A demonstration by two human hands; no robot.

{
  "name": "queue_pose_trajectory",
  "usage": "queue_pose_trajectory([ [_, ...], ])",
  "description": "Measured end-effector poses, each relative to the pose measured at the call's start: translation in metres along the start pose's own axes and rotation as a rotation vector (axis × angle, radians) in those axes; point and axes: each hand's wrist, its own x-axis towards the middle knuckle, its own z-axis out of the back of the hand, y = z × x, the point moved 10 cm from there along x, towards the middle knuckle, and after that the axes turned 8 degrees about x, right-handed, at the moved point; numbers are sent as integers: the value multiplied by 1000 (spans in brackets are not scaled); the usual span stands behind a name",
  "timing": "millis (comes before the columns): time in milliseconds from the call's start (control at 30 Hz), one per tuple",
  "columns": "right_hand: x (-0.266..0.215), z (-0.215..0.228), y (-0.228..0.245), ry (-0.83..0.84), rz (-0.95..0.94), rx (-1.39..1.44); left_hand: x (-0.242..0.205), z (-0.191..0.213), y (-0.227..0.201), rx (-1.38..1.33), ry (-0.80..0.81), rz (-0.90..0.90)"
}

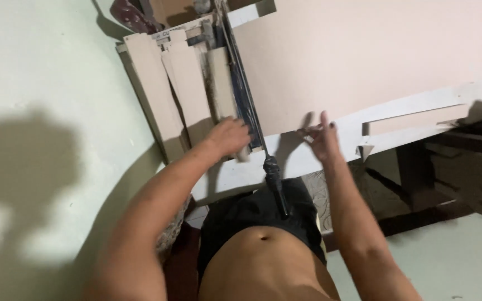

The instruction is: The person uses a manual paper cutter to trim a large sheet of paper. They repeatedly position the paper against the guide, pull down the cutting arm to slice the sheet, and then remove the cut pieces.

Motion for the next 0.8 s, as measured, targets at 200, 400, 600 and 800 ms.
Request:
queue_pose_trajectory([
  [200,-12,30,6,8,14,65,-67,20,68,-206,288,275],
  [400,-13,5,-28,29,83,-61,-31,41,83,-312,141,473],
  [600,-7,-23,-9,45,117,-131,3,30,91,-513,312,782],
  [800,-127,-110,29,209,43,-1201,10,-7,90,-405,430,861],
])
